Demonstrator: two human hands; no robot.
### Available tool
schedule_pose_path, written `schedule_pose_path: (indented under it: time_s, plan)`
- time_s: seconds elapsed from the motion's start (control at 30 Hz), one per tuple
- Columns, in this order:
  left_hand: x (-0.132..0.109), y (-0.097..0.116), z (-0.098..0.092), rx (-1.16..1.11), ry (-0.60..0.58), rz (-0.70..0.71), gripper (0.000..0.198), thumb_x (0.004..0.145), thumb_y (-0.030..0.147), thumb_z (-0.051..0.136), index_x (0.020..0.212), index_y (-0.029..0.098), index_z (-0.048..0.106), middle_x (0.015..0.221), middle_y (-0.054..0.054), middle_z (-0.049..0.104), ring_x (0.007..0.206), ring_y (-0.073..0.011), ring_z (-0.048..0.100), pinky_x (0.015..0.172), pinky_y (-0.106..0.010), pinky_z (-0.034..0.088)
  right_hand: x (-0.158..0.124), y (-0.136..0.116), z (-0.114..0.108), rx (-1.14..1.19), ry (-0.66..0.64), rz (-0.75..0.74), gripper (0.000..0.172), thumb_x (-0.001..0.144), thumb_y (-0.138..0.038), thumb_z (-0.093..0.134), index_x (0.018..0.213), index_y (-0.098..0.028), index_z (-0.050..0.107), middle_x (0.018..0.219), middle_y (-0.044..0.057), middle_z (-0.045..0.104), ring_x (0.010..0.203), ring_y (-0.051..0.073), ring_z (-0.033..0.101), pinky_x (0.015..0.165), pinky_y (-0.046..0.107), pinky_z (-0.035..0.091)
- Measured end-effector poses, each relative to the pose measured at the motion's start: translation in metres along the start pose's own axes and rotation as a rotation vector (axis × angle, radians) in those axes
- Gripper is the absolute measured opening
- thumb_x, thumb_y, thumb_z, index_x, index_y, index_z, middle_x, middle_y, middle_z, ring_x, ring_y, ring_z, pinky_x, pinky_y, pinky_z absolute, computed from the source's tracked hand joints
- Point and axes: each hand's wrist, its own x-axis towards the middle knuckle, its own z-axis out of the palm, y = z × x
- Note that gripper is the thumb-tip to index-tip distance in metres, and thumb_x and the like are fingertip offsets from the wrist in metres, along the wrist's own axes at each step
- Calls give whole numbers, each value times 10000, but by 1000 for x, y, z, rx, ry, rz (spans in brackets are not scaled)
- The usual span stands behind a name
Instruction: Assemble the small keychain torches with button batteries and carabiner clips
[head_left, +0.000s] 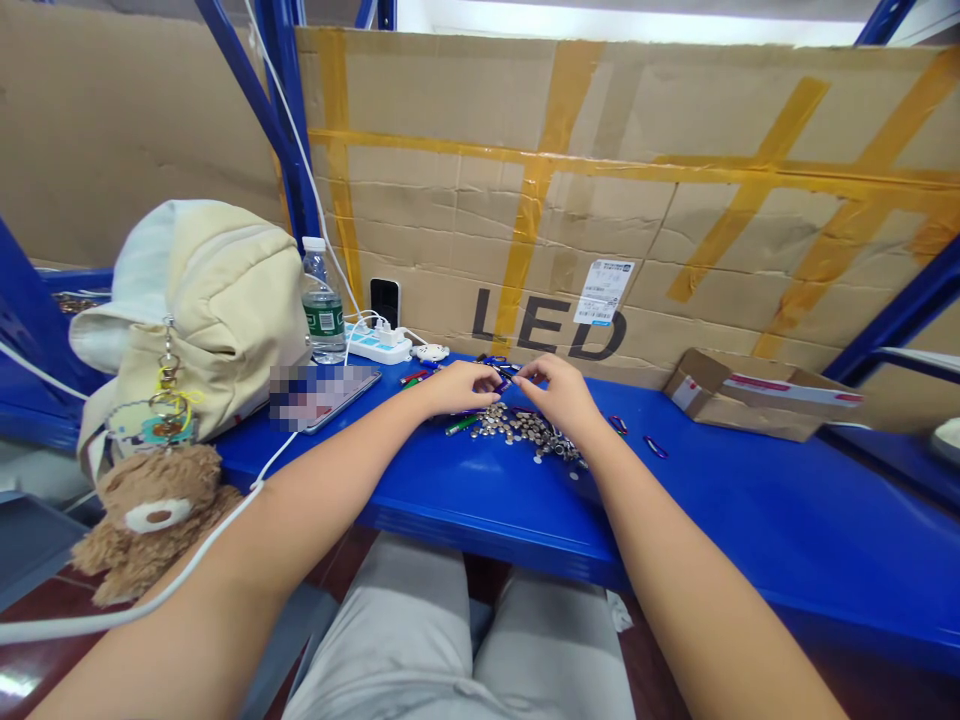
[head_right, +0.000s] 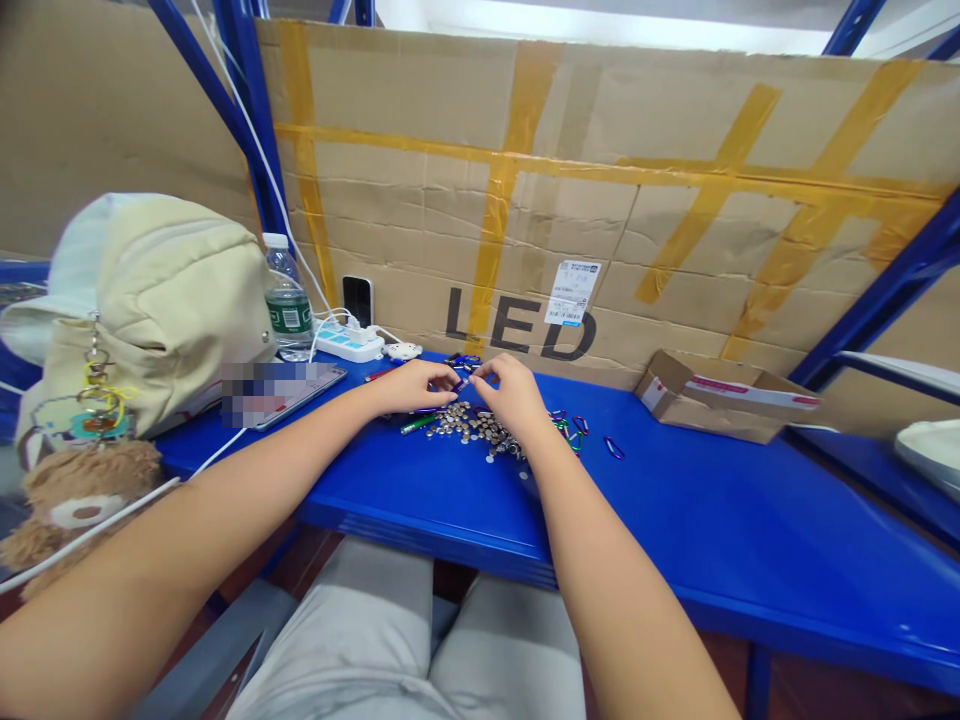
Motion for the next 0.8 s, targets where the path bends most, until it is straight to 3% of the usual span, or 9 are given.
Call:
schedule_pose_path:
  time_s: [0.27,0.53,0.8]
  plan:
    - [2,-2,6,-64,-6,50,243,772,293,567,962,152,623,886,-35,684,777,-140,615,712,-249,460,0,-3,2,76,-44,19,138,782,-253,522,753,-177,633,821,52,640,754,160,564,719,290,436]
    - [-1,7,-1,-9,-19,70,206,772,298,555,897,155,634,807,-12,656,698,-121,572,652,-232,431,-1,-7,0,333,-115,242,223,744,-358,585,795,-155,661,789,50,693,741,168,616,687,283,471]
    - [-1,6,-2,-29,-25,53,266,771,363,557,917,155,637,785,-14,646,691,-124,558,647,-237,421,0,-7,-3,426,-56,287,267,678,-383,659,782,-140,690,796,74,711,762,190,645,705,303,499]
